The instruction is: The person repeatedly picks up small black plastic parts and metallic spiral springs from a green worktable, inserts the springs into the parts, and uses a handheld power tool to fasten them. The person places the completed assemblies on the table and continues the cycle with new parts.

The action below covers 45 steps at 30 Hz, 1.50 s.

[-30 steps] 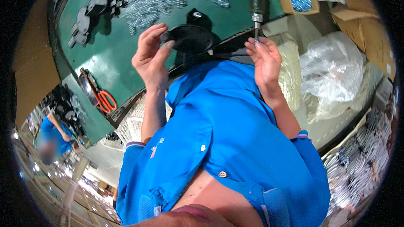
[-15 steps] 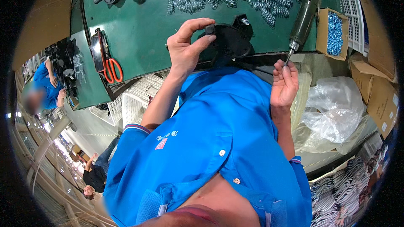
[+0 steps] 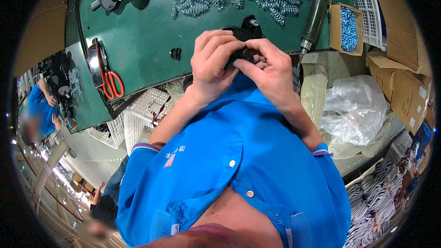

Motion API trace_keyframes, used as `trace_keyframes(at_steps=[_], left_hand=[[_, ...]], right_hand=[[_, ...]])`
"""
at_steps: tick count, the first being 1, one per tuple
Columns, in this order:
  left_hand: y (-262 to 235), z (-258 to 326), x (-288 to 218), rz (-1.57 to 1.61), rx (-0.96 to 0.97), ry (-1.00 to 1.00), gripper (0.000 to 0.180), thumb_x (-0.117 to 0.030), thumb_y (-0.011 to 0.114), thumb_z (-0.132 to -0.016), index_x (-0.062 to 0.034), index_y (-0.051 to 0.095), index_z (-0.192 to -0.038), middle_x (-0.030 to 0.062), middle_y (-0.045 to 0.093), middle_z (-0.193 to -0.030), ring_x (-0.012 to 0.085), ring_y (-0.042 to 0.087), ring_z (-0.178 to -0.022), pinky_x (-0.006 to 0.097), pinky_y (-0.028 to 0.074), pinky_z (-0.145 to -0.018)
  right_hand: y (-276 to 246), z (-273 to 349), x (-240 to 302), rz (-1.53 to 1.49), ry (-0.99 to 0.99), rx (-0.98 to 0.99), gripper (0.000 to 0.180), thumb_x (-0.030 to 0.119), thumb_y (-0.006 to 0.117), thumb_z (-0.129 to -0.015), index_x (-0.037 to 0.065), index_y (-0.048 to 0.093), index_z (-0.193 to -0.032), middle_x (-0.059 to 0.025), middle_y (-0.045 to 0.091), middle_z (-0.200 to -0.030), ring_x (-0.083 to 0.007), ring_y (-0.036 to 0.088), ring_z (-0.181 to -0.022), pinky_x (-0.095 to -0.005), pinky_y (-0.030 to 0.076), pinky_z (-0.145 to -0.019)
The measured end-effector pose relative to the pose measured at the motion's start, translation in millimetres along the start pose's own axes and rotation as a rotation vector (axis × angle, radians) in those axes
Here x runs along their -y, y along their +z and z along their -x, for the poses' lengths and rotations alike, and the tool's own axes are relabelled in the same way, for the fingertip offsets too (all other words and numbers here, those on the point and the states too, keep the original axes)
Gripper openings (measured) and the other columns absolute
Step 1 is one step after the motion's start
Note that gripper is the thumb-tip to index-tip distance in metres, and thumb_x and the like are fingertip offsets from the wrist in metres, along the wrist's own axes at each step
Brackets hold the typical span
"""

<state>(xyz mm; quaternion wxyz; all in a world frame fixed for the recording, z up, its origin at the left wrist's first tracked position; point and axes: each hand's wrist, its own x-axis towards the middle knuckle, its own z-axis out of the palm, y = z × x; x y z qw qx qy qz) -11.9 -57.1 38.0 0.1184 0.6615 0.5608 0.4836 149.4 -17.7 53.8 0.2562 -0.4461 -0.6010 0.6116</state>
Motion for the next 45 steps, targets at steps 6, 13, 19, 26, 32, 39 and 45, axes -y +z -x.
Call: trace_keyframes(at_steps=[6,13,19,26,32,39,45], left_hand=[[-3,-4,11,-0.067,0.032,-0.268,0.064,-0.018,0.083,-0.066,-0.0023,0.059,-0.124,0.0152,0.061,-0.114,0.0354,0.055,-0.108,0.041,0.047,-0.092],[19,-7,42,-0.154,0.204,-0.381,0.043,-0.027,0.079,-0.074,-0.0018,0.067,-0.108,0.0106,0.062,-0.089,0.0291,0.058,-0.09,0.039,0.049,-0.077],[25,-7,43,-0.035,0.27,-0.528,0.042,-0.027,0.078,-0.076,-0.0018,0.068,-0.109,0.0119,0.063,-0.089,0.0283,0.061,-0.079,0.038,0.05,-0.072],[22,-6,44,0.043,0.262,-0.58,0.046,-0.026,0.078,-0.077,-0.0009,0.067,-0.113,0.0141,0.066,-0.094,0.0273,0.065,-0.077,0.035,0.052,-0.071],[23,-6,46,0.034,0.263,-0.567,0.044,-0.024,0.078,-0.076,-0.0011,0.068,-0.113,0.0146,0.067,-0.094,0.0289,0.067,-0.08,0.036,0.052,-0.072],[24,-16,48,0.194,0.318,-0.796,0.049,-0.02,0.077,-0.075,0.0046,0.065,-0.115,0.015,0.07,-0.103,0.0218,0.068,-0.089,0.031,0.053,-0.081],[12,-22,48,0.979,0.086,-1.247,0.046,-0.021,0.073,-0.083,0.0064,0.063,-0.118,0.0126,0.07,-0.103,0.0166,0.066,-0.092,0.031,0.051,-0.087]], right_hand=[[-24,-17,-5,0.087,-0.054,-0.254,0.021,0.002,0.07,-0.085,-0.002,0.066,-0.105,0.0,0.064,-0.08,-0.0031,0.059,-0.07,-0.0175,0.046,-0.06],[-23,-44,-25,0.085,-0.087,-0.254,0.02,0.005,0.071,-0.086,-0.005,0.065,-0.102,-0.0037,0.065,-0.081,-0.0052,0.059,-0.068,-0.0201,0.047,-0.06],[-15,-61,-26,0.411,-0.234,-0.311,0.019,0.011,0.074,-0.081,0.0,0.068,-0.095,-0.006,0.064,-0.072,-0.0103,0.059,-0.059,-0.0249,0.046,-0.056],[-21,-63,-18,0.352,-0.041,-0.237,0.017,0.014,0.074,-0.079,0.002,0.068,-0.089,-0.005,0.062,-0.063,-0.0111,0.058,-0.055,-0.0274,0.045,-0.054],[-15,-65,3,0.874,-0.185,-0.18,0.02,0.021,0.071,-0.08,0.004,0.065,-0.086,-0.0103,0.067,-0.08,-0.0302,0.065,-0.071,-0.0385,0.049,-0.061],[-4,-65,-14,0.697,-0.172,-0.255,0.02,0.02,0.072,-0.08,0.004,0.064,-0.088,-0.0104,0.066,-0.079,-0.0275,0.064,-0.067,-0.0372,0.049,-0.06],[-6,-60,-30,0.214,-0.129,-0.275,0.016,0.01,0.072,-0.084,0.0,0.066,-0.095,-0.0013,0.064,-0.076,-0.0079,0.057,-0.064,-0.0239,0.045,-0.058]])
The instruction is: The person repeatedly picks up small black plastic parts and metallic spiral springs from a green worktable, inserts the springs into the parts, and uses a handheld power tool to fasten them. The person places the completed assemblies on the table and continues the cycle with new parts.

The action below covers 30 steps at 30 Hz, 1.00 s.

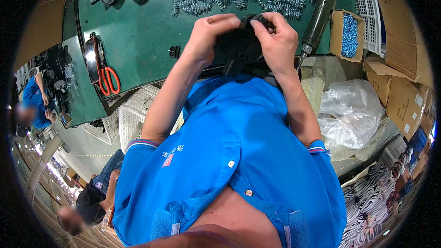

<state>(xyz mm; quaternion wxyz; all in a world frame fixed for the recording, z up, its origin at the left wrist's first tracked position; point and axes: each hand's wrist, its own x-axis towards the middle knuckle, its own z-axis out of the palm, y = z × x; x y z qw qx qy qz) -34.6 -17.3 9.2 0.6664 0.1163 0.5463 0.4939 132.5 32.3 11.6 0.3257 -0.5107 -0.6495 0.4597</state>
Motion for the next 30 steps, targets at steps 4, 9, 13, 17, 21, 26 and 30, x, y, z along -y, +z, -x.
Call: trace_keyframes(at_steps=[4,9,13,17,21,26,30], left_hand=[[-19,9,13,0.552,0.221,-0.261,0.032,-0.024,0.058,-0.096,0.0022,0.061,-0.114,0.0113,0.068,-0.102,0.0192,0.068,-0.092,0.033,0.057,-0.082],[-3,44,32,0.654,0.304,-0.14,0.03,-0.018,0.057,-0.098,-0.0026,0.057,-0.123,0.0073,0.064,-0.113,0.0162,0.064,-0.1,0.032,0.055,-0.087],[-7,48,40,0.612,0.295,0.012,0.03,-0.015,0.058,-0.097,-0.0025,0.057,-0.125,0.0071,0.065,-0.114,0.0149,0.063,-0.1,0.031,0.053,-0.088],[-7,51,31,0.518,0.223,0.062,0.029,-0.013,0.059,-0.096,-0.0028,0.059,-0.123,0.0051,0.066,-0.108,0.0122,0.063,-0.095,0.027,0.052,-0.082],[-24,54,28,0.284,0.173,0.153,0.029,-0.012,0.059,-0.094,-0.0038,0.061,-0.122,0.0007,0.067,-0.099,0.0083,0.062,-0.086,0.023,0.05,-0.074],[-20,64,22,0.216,0.174,0.12,0.025,-0.015,0.067,-0.089,-0.0073,0.068,-0.112,-0.0012,0.066,-0.092,0.0064,0.058,-0.078,0.022,0.047,-0.069],[-24,54,47,0.485,0.192,0.214,0.018,-0.01,0.065,-0.089,-0.0041,0.07,-0.106,-0.0012,0.07,-0.09,0.0069,0.064,-0.077,0.023,0.05,-0.068]], right_hand=[[-4,6,20,-0.217,0.019,0.064,0.015,0.004,0.071,-0.086,-0.002,0.066,-0.099,0.0019,0.063,-0.081,-0.0031,0.055,-0.071,-0.0187,0.046,-0.064],[-4,17,28,-0.257,0.003,0.157,0.018,0.006,0.071,-0.086,-0.002,0.066,-0.102,-0.0001,0.066,-0.086,-0.0049,0.058,-0.076,-0.0198,0.048,-0.069],[-11,11,35,0.033,-0.27,0.235,0.019,0.005,0.072,-0.081,-0.001,0.067,-0.098,-0.0069,0.067,-0.084,-0.0148,0.065,-0.074,-0.0257,0.05,-0.068],[-9,9,49,0.224,-0.421,0.215,0.019,0.004,0.071,-0.078,-0.001,0.067,-0.097,-0.0108,0.066,-0.083,-0.0208,0.065,-0.073,-0.0291,0.05,-0.066],[-8,7,59,0.097,-0.231,0.341,0.019,0.004,0.07,-0.081,-0.001,0.067,-0.099,-0.007,0.067,-0.086,-0.016,0.065,-0.077,-0.0283,0.05,-0.068],[-3,23,55,-0.112,0.078,0.329,0.02,0.002,0.063,-0.088,-0.003,0.066,-0.108,-0.0078,0.066,-0.1,-0.0153,0.062,-0.092,-0.0283,0.049,-0.085],[6,18,32,0.077,-0.225,0.391,0.019,0.002,0.058,-0.093,-0.006,0.06,-0.11,-0.0085,0.063,-0.1,-0.0168,0.058,-0.089,-0.0276,0.047,-0.083]])
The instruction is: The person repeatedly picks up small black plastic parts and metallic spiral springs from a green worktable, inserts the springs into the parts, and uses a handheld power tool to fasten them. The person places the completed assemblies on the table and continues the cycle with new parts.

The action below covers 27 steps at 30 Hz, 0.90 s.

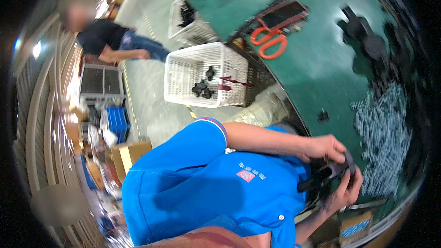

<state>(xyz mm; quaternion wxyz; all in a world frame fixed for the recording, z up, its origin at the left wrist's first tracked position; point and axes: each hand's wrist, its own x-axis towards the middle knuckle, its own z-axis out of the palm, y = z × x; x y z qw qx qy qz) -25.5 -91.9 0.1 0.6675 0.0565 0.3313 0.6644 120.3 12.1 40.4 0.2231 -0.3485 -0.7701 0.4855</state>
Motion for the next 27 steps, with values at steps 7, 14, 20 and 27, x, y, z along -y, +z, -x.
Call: trace_keyframes(at_steps=[7,14,20,27], left_hand=[[10,18,-10,-0.065,-0.074,0.215,0.015,-0.01,0.063,-0.09,-0.0059,0.069,-0.103,-0.0014,0.067,-0.084,0.0062,0.06,-0.069,0.024,0.051,-0.06],[0,24,-17,-0.246,-0.084,0.353,0.018,-0.01,0.061,-0.091,-0.0036,0.069,-0.106,-0.0012,0.068,-0.089,0.0065,0.06,-0.071,0.025,0.05,-0.062],[14,43,-34,-0.201,-0.007,0.238,0.019,-0.004,0.058,-0.09,-0.003,0.069,-0.105,0.0001,0.069,-0.089,0.0088,0.062,-0.076,0.025,0.052,-0.07],[32,24,-40,-1.604,-0.261,0.786,0.022,-0.029,0.069,-0.073,-0.0102,0.061,-0.081,0.0115,0.061,-0.076,0.0326,0.06,-0.075,0.046,0.045,-0.066]], right_hand=[[18,-13,0,-0.25,0.159,0.047,0.021,0.011,0.058,-0.096,-0.003,0.059,-0.112,-0.0007,0.058,-0.09,-0.0054,0.042,-0.065,-0.0188,0.03,-0.055],[4,-24,11,-0.2,0.182,0.375,0.019,0.01,0.056,-0.098,0.0,0.059,-0.114,-0.0034,0.061,-0.1,-0.0072,0.053,-0.084,-0.0189,0.041,-0.069],[10,-11,42,-0.136,-0.025,0.261,0.018,0.006,0.056,-0.096,-0.005,0.06,-0.11,-0.005,0.06,-0.096,-0.0107,0.054,-0.085,-0.0226,0.045,-0.073],[-5,-17,7,0.122,-0.219,0.311,0.028,0.002,0.059,-0.088,-0.001,0.065,-0.115,-0.0134,0.068,-0.111,-0.0247,0.066,-0.1,-0.0355,0.051,-0.089]])
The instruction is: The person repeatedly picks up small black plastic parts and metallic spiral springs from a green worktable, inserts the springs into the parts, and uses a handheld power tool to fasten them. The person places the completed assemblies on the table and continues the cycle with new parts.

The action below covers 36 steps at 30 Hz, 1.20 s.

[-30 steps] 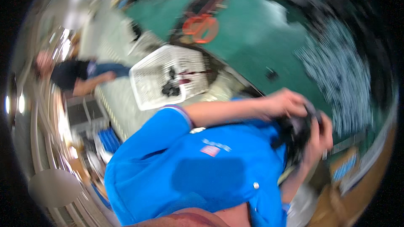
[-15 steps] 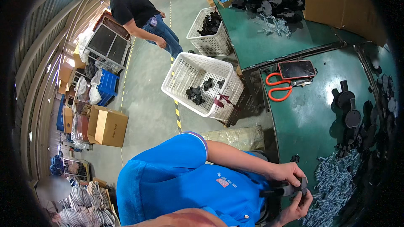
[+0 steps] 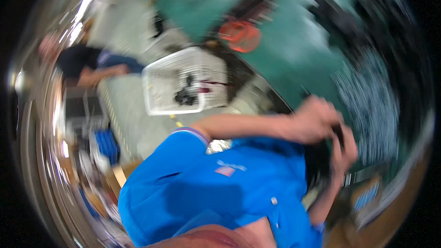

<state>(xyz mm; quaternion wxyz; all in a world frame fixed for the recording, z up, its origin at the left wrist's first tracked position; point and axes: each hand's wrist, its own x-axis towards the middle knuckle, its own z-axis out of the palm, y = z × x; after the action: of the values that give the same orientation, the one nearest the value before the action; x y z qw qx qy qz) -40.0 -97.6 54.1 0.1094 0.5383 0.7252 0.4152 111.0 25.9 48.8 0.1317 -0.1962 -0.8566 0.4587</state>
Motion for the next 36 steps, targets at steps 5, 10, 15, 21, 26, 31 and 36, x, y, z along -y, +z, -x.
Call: trace_keyframes(at_steps=[5,10,15,21,26,31,36], left_hand=[[37,-23,4,-0.079,0.02,0.059,0.031,-0.016,0.074,-0.069,-0.0071,0.067,-0.099,0.0081,0.063,-0.083,0.0289,0.061,-0.084,0.044,0.041,-0.083],[75,-18,19,-0.15,0.131,0.022,0.042,-0.02,0.077,-0.072,-0.0077,0.067,-0.11,0.0076,0.065,-0.101,0.0279,0.056,-0.102,0.043,0.04,-0.091],[61,-30,13,-0.244,0.382,0.01,0.038,-0.026,0.073,-0.076,-0.0095,0.066,-0.11,0.0041,0.063,-0.098,0.0278,0.055,-0.101,0.043,0.04,-0.086],[68,-33,9,-0.399,0.433,0.089,0.036,-0.024,0.073,-0.076,-0.0104,0.065,-0.108,0.0036,0.061,-0.098,0.0263,0.055,-0.1,0.043,0.04,-0.085],[75,-33,13,-0.364,0.359,0.18,0.037,-0.022,0.074,-0.074,-0.0111,0.065,-0.108,0.0027,0.061,-0.097,0.0246,0.055,-0.099,0.042,0.038,-0.089],[74,-34,24,-0.182,0.332,0.173,0.039,-0.02,0.074,-0.073,-0.0119,0.066,-0.111,0.003,0.062,-0.096,0.0245,0.055,-0.1,0.042,0.037,-0.091],[75,-37,13,-0.376,0.421,0.169,0.038,-0.02,0.072,-0.075,-0.0113,0.065,-0.111,0.0046,0.061,-0.098,0.026,0.055,-0.101,0.043,0.037,-0.09]], right_hand=[[9,-4,-42,0.199,0.031,-0.311,0.03,0.006,0.062,-0.077,0.008,0.07,-0.107,-0.0116,0.062,-0.09,-0.0287,0.063,-0.081,-0.0354,0.05,-0.07],[31,12,-77,0.174,0.096,-0.482,0.025,0.002,0.061,-0.076,0.008,0.072,-0.097,-0.0077,0.063,-0.084,-0.0262,0.064,-0.072,-0.035,0.049,-0.061],[34,17,-76,0.25,0.098,-0.452,0.026,0.001,0.06,-0.076,0.009,0.071,-0.099,-0.0072,0.061,-0.083,-0.0279,0.063,-0.072,-0.0369,0.05,-0.061],[20,18,-72,0.28,0.083,-0.311,0.03,-0.001,0.059,-0.076,0.007,0.068,-0.104,-0.0091,0.06,-0.09,-0.03,0.063,-0.076,-0.0395,0.051,-0.065],[18,18,-78,0.252,0.102,-0.308,0.032,-0.002,0.059,-0.075,0.005,0.064,-0.106,-0.0118,0.06,-0.093,-0.0335,0.062,-0.081,-0.0417,0.051,-0.068],[21,19,-79,0.272,0.113,-0.301,0.035,-0.001,0.06,-0.075,0.005,0.061,-0.109,-0.0127,0.06,-0.095,-0.0353,0.062,-0.082,-0.043,0.051,-0.07],[2,23,-55,0.138,0.255,-0.191,0.037,0.01,0.063,-0.079,0.005,0.06,-0.115,-0.0129,0.065,-0.099,-0.0347,0.063,-0.082,-0.0415,0.051,-0.072]])
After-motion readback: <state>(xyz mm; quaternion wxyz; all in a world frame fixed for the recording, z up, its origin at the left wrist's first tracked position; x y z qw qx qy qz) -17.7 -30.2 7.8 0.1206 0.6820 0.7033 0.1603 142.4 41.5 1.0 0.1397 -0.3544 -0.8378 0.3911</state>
